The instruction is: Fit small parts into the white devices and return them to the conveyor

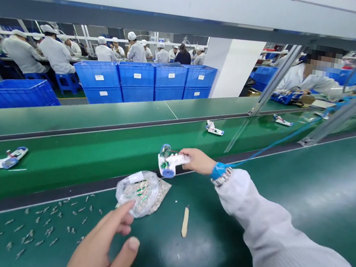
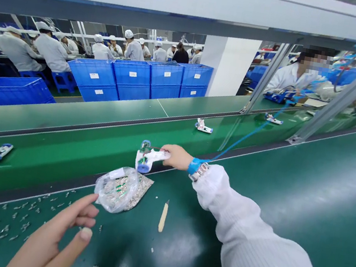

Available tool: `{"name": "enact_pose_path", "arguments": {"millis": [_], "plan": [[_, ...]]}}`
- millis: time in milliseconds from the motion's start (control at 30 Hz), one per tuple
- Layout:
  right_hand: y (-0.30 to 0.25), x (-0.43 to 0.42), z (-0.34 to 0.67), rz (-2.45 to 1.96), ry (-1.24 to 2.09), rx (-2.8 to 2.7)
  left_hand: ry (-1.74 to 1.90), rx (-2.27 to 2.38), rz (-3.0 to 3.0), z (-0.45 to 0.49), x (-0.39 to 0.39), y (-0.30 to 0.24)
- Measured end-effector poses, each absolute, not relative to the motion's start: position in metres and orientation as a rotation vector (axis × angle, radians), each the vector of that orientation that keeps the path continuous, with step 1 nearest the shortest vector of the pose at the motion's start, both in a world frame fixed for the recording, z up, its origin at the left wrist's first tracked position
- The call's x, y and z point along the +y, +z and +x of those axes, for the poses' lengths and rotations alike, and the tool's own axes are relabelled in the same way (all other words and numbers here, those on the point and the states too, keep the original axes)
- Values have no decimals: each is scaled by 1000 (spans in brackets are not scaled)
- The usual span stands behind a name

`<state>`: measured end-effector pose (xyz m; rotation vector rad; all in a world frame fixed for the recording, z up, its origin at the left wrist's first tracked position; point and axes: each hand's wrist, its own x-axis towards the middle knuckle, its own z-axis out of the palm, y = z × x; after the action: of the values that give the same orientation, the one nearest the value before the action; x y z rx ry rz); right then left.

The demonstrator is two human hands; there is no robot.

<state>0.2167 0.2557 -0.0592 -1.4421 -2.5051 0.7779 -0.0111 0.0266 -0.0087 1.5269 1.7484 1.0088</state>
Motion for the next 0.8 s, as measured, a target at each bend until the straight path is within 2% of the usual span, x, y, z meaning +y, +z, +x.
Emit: {"name": "enact_pose_path", "arguments": {"millis": [167, 300, 433, 567, 633, 800], "plan": [[-31, 189, 202, -776, 1201, -2648, 1216, 1612, 1279, -4, 30, -17], [-30, 168, 185, -259, 1643, -2587, 1111, 1267, 911, 1, 17, -12], [-34, 162, 169, -25, 1924, -2443, 1027, 1082, 840, 4, 6, -1], [-34, 157, 158, 151, 2114, -2343, 1215, 1065, 906, 2, 6, 1], [-34, 158, 159, 51, 2063, -2294, 1374, 1096, 920, -2, 8, -1], [-28, 157, 169, -774, 1317, -1954, 1655, 1358, 975, -6, 9, -3]]}}
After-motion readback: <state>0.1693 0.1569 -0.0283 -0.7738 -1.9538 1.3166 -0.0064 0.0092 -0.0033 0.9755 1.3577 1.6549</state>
